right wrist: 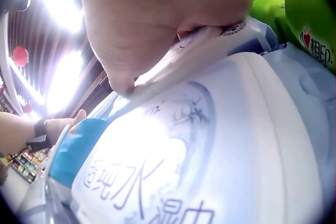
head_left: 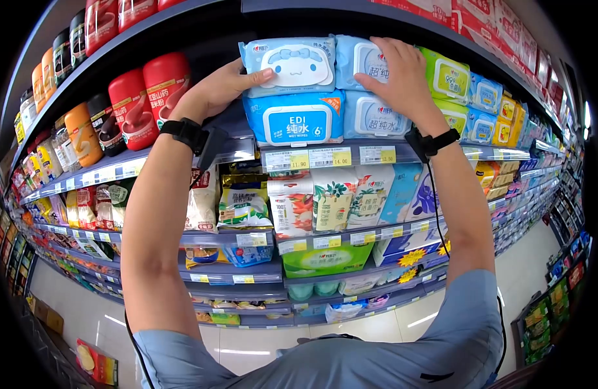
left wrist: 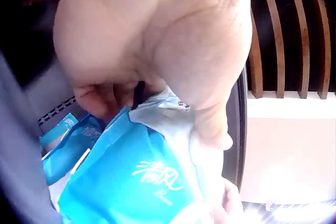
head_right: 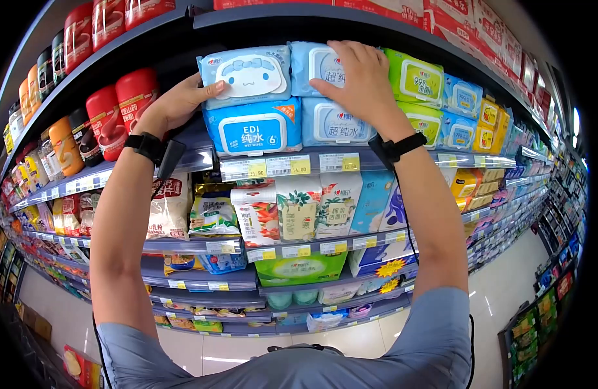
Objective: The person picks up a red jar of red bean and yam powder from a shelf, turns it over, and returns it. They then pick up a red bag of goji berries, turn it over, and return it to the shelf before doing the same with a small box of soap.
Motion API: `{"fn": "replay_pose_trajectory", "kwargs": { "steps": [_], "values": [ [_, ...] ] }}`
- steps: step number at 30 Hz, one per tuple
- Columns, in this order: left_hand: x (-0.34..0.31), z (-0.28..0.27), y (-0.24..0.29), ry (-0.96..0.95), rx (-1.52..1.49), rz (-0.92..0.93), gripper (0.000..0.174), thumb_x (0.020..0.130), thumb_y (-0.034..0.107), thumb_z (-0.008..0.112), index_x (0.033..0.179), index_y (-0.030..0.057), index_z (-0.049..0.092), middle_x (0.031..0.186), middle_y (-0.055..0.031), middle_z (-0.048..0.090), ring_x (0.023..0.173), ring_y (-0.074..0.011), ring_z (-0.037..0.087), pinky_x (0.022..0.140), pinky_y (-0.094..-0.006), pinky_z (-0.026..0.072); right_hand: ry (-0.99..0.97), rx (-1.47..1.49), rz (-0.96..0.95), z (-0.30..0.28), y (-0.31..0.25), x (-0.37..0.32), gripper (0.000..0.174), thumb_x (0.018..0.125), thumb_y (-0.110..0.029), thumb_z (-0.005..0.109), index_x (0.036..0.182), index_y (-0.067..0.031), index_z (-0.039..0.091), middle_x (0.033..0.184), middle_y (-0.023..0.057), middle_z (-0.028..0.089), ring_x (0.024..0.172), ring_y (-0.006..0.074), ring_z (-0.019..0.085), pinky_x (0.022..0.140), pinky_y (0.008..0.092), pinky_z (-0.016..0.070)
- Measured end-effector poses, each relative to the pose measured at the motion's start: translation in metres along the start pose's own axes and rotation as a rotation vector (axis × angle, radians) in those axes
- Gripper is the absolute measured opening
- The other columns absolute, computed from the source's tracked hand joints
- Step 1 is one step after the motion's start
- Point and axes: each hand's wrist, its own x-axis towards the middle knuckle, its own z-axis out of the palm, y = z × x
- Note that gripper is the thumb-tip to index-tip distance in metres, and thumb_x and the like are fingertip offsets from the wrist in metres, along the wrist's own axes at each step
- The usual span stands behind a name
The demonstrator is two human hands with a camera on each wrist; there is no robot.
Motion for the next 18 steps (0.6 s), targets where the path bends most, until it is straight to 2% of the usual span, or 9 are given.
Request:
{"fn": "replay_pose_trajectory", "kwargs": {
  "steps": [1,2,4,5,8,9,12,16,18],
  "values": [
    [-0.003,0.000,0.004,0.018,0.032,0.013,0.104,0.085,0.061,0.082,0.154,-0.0066,0.042,0.145,-0.0269,0.059,0.142,-0.0364,0.051,0.122,-0.0434,0.0352,-0.023,0.002,0.009,-0.001,0.000,0.000,0.072,0.089,-0.051,0.077,0.145,-0.0096,0.057,0.144,0.0151,0.058,0.139,0.0352,0.049,0.120,0.0536,0.0307],
    [-0.007,0.000,0.009,0.020,0.036,0.019,0.104,0.085,0.061,0.082,0.154,-0.0066,0.042,0.145,-0.0269,0.059,0.142,-0.0364,0.051,0.122,-0.0434,0.0352,-0.017,-0.001,0.007,0.001,-0.001,-0.001,0.072,0.089,-0.051,0.077,0.145,-0.0096,0.057,0.144,0.0151,0.058,0.139,0.0352,0.049,0.120,0.0536,0.0307],
    [-0.016,0.003,0.023,0.010,0.135,-0.005,0.102,0.089,0.060,0.079,0.154,-0.0080,0.041,0.149,-0.0249,0.056,0.140,-0.0322,0.052,0.121,-0.0401,0.0361,0.061,-0.069,0.012,0.001,-0.006,-0.006,0.073,0.091,-0.048,0.075,0.150,-0.0096,0.053,0.153,0.0180,0.052,0.148,0.0383,0.041,0.123,0.0544,0.0273],
    [-0.025,0.005,0.032,0.048,0.288,-0.032,0.097,0.095,0.062,0.072,0.154,-0.0082,0.042,0.149,-0.0249,0.055,0.140,-0.0311,0.052,0.120,-0.0410,0.0373,0.038,-0.029,0.044,-0.004,-0.011,-0.011,0.074,0.092,-0.042,0.075,0.154,-0.0098,0.049,0.159,0.0201,0.045,0.153,0.0408,0.034,0.125,0.0547,0.0246],
    [-0.025,-0.004,0.016,0.089,0.311,-0.037,0.092,0.100,0.063,0.064,0.155,-0.0067,0.042,0.150,-0.0241,0.055,0.141,-0.0297,0.051,0.119,-0.0414,0.0381,0.066,-0.007,0.043,-0.026,-0.023,-0.022,0.070,0.093,-0.035,0.076,0.153,-0.0099,0.050,0.160,0.0200,0.044,0.152,0.0414,0.035,0.124,0.0548,0.0259],
    [-0.027,-0.003,0.012,0.129,0.315,0.036,0.100,0.095,0.073,0.062,0.150,-0.0094,0.049,0.143,-0.0334,0.059,0.138,-0.0407,0.055,0.118,-0.0448,0.0398,0.062,-0.010,0.047,-0.034,-0.024,-0.026,0.070,0.093,-0.035,0.076,0.153,-0.0099,0.050,0.160,0.0200,0.044,0.152,0.0414,0.035,0.124,0.0548,0.0259],
    [-0.033,-0.006,0.004,0.132,0.326,0.062,0.099,0.096,0.072,0.061,0.150,-0.0101,0.049,0.144,-0.0334,0.058,0.138,-0.0412,0.056,0.119,-0.0458,0.0397,0.041,0.033,0.009,-0.053,-0.025,-0.040,0.066,0.091,-0.026,0.076,0.150,-0.0097,0.051,0.160,0.0194,0.044,0.152,0.0416,0.035,0.123,0.0551,0.0264],
    [-0.040,0.002,0.009,0.249,0.320,0.125,0.085,0.100,0.058,0.067,0.150,-0.0084,0.050,0.141,-0.0296,0.061,0.134,-0.0374,0.059,0.115,-0.0439,0.0445,0.014,0.070,-0.002,-0.075,-0.025,-0.060,0.060,0.088,-0.019,0.075,0.144,-0.0088,0.054,0.158,0.0181,0.046,0.150,0.0413,0.038,0.123,0.0537,0.0288],
    [-0.040,0.000,-0.002,0.366,0.229,0.254,0.061,0.099,0.034,0.075,0.141,-0.0067,0.057,0.134,-0.0222,0.067,0.121,-0.0280,0.067,0.103,-0.0365,0.0524,-0.005,0.061,0.005,-0.086,-0.022,-0.074,0.059,0.088,-0.017,0.075,0.142,-0.0084,0.055,0.156,0.0181,0.047,0.149,0.0416,0.039,0.122,0.0527,0.0305]
  ]
}}
